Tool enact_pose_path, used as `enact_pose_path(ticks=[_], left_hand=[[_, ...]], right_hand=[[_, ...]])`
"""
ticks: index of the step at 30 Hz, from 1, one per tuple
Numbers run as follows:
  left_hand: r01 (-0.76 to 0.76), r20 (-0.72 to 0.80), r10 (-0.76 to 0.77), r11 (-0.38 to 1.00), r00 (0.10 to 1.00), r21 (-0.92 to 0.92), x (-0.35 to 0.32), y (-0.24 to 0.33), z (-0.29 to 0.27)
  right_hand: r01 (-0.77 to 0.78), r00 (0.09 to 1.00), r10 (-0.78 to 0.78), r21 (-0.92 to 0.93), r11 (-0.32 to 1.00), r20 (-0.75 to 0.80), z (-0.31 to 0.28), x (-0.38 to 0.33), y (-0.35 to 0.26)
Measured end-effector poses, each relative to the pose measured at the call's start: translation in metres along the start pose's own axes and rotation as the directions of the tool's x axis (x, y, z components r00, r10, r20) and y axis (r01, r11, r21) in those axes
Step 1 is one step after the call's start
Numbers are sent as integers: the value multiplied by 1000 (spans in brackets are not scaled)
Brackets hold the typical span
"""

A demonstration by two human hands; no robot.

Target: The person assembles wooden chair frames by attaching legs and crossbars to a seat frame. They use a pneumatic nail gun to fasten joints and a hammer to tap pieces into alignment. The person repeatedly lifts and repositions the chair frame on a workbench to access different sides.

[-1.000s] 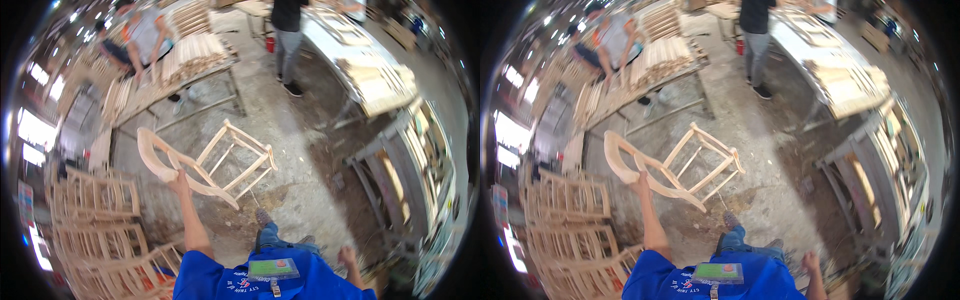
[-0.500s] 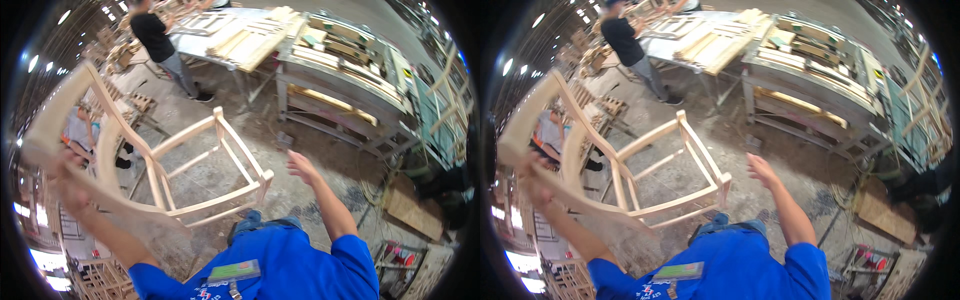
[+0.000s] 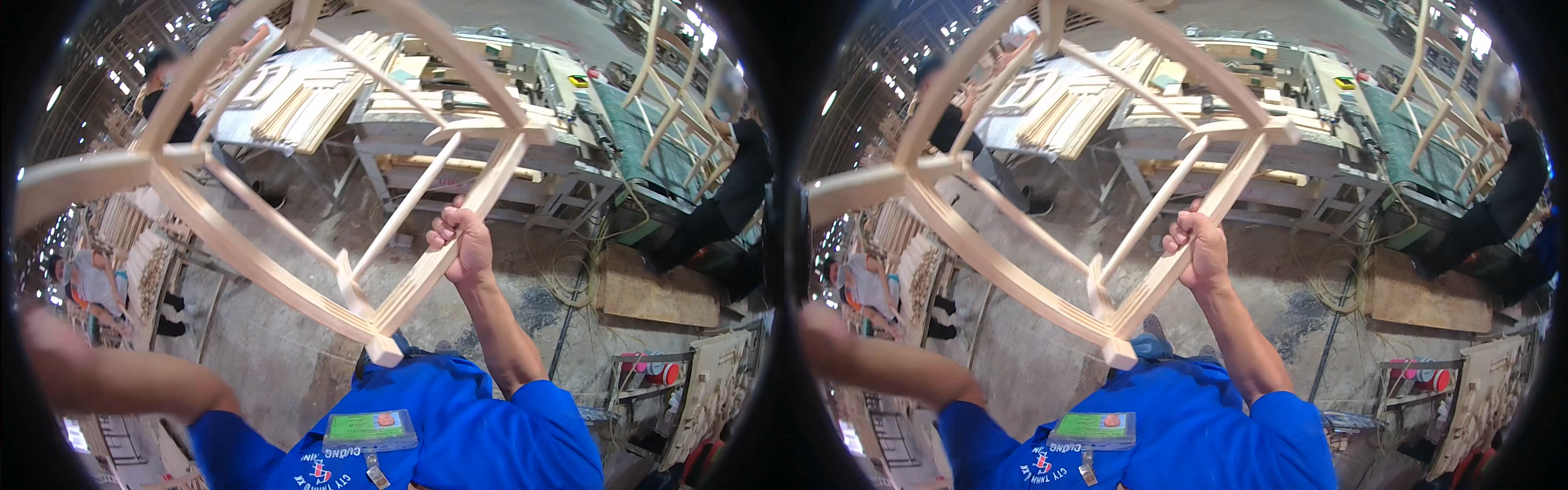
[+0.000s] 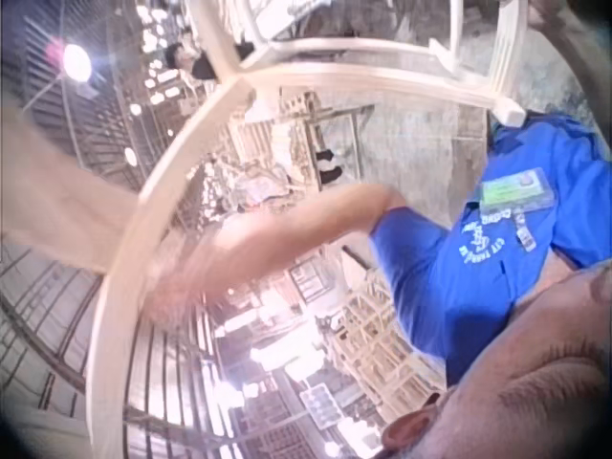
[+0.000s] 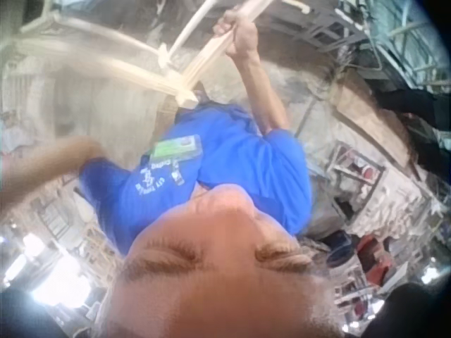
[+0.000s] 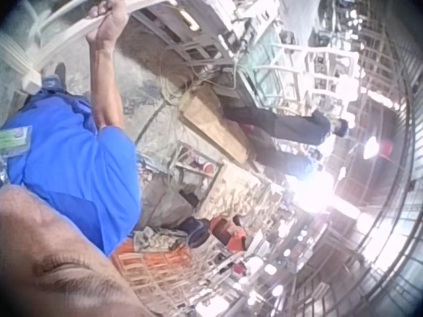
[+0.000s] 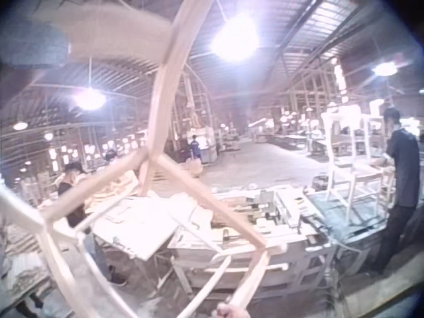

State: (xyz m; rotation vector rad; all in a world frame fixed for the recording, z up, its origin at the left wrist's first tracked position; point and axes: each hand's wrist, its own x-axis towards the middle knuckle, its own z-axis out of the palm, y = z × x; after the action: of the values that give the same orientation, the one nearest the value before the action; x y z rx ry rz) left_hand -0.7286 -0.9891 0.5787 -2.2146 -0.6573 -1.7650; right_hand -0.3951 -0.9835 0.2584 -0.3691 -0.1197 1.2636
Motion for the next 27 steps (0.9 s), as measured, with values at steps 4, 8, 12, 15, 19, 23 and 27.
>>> enact_pose_path(ticks=[4,8,12,15,19,23,27], left_hand=[[638,271,-658,416,703,-648,-114,-38,168],[564,539,-521,-128,661,-816,-88,-70,278],[578,539,-558,-125,631,-806,-30,-109,341],[539,544,-440,-151,714,-829,13,-151,393],[516,561,-333,-219,758,-828,35,-183,464],[541,585,-289,-223,758,-811,55,-214,523],[597,618,-292,-169,730,-784,73,-249,571]], right_hand=[[288,952,-281,-53,956,119,29,8,-68],[465,878,-431,-155,872,209,49,29,-109],[251,952,-112,-937,-242,284,49,23,-211],[223,670,-402,-686,-693,624,121,-26,-300],[167,417,-707,-813,-558,571,191,41,-364],[394,751,-462,-882,-259,471,223,204,-398],[423,696,-632,-906,-23,341,195,291,-392]])
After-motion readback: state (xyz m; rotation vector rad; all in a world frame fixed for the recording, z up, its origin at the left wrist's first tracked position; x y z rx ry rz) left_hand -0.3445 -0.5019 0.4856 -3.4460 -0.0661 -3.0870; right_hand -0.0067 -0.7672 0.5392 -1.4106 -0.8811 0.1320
